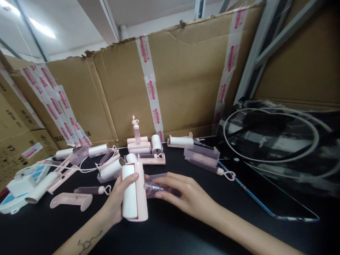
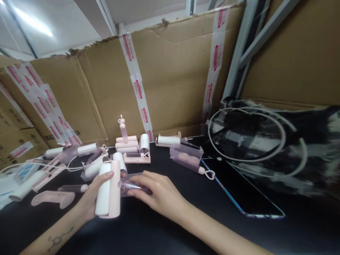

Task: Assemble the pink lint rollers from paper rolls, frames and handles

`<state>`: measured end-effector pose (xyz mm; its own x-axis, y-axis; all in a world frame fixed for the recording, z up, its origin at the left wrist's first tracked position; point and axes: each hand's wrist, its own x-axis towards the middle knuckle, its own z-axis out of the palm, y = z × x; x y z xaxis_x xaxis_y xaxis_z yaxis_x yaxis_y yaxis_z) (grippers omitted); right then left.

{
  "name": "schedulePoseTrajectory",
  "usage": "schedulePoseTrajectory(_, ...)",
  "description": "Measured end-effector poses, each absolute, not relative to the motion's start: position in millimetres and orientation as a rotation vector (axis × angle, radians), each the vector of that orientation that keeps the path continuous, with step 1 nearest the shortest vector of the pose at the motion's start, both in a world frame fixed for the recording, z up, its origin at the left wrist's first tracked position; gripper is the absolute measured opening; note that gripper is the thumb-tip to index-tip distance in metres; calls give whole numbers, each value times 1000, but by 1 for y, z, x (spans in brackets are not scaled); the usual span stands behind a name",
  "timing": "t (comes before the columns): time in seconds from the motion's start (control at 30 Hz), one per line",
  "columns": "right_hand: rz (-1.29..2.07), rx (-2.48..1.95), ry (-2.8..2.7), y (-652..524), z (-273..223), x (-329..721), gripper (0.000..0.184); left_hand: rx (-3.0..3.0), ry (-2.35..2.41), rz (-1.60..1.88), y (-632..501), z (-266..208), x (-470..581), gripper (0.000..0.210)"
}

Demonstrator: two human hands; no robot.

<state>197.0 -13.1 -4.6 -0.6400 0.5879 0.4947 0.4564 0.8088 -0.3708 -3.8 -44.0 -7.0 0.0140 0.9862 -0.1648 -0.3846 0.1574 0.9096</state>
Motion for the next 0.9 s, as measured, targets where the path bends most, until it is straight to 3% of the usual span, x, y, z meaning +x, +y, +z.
schedulePoseTrajectory(0.17, -104, -659, -2507, -21, -7, 201, 33, 906, 1014, 1223, -52, -7, -4, 39)
schedulePoseTrajectory(0.3, -228, -676, -2561, -29, -8, 201, 32, 1045, 1068, 1219, -56, -8, -2, 40)
schedulePoseTrajectory(0.53, 151, -771, -2635, -33, -9, 198, 31, 1157, 1093, 1218, -58, -18, 5, 47)
schedulePoseTrajectory(0.7, 223, -730, -2619, -39, -9, 197, 34, 1123, 1107, 1215, -67, -21, 8, 42)
schedulePoseTrajectory(0.9, 109, -711, -2542, -22, 28, 217, 33, 1325, 742, 1296, -52, -5, -17, 79)
